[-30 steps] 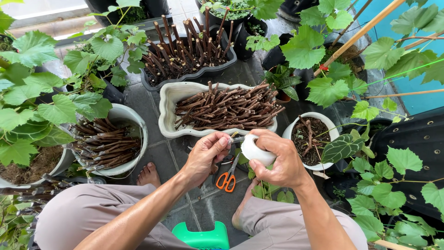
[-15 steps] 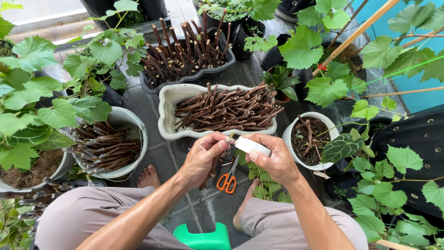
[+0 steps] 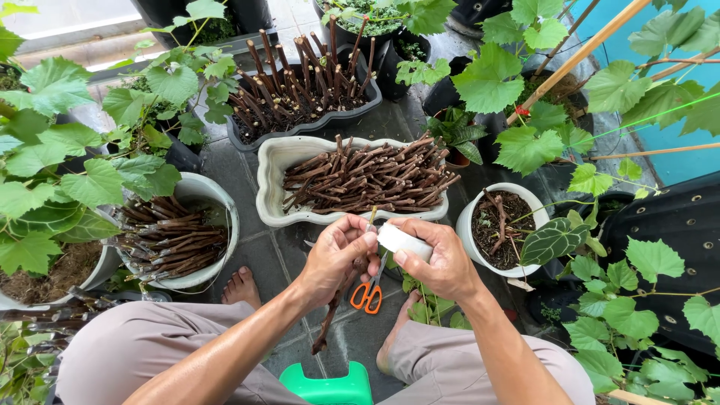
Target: The person sits on a stool and prepares plant cuttings for grafting. They use pruning shears to trim the ends of the stems and a knife to make precise cuts. The person then inserts a small green shoot into the cut stem and secures the graft with white tape.
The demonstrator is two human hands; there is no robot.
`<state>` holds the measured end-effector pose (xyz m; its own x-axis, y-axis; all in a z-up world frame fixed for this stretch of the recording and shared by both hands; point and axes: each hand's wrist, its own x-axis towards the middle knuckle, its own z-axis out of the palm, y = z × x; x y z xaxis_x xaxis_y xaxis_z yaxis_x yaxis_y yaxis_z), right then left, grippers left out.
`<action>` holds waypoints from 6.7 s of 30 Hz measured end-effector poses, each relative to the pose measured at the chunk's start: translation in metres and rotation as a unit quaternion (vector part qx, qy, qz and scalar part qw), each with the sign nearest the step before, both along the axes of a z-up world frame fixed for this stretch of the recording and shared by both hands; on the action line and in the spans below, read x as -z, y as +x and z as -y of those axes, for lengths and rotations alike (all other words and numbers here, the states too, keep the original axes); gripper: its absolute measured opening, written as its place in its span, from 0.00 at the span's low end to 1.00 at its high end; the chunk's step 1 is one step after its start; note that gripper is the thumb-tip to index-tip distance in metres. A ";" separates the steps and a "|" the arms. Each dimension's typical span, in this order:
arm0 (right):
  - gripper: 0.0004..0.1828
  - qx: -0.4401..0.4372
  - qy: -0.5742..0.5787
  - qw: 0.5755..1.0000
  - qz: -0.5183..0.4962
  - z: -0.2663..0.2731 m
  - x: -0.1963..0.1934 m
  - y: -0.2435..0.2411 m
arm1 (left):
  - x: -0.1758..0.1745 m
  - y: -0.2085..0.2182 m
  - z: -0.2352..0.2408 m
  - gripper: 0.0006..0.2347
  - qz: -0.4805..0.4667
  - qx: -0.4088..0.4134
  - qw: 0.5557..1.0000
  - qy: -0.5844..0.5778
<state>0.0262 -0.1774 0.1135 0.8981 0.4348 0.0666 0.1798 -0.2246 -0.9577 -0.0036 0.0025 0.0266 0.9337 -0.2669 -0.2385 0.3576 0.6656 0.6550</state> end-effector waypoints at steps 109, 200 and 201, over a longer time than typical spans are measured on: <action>0.17 0.082 -0.523 0.845 0.075 0.035 0.027 -0.003 | -0.044 0.036 -0.279 0.07 0.126 -0.042 0.818 0.560; 0.23 0.345 0.092 0.919 -0.170 -0.021 0.232 0.024 | -0.022 0.041 -0.068 0.10 0.109 0.065 0.864 0.488; 0.17 0.401 0.022 0.901 -0.166 -0.016 0.267 0.010 | -0.021 0.042 -0.071 0.12 0.072 0.055 0.890 0.448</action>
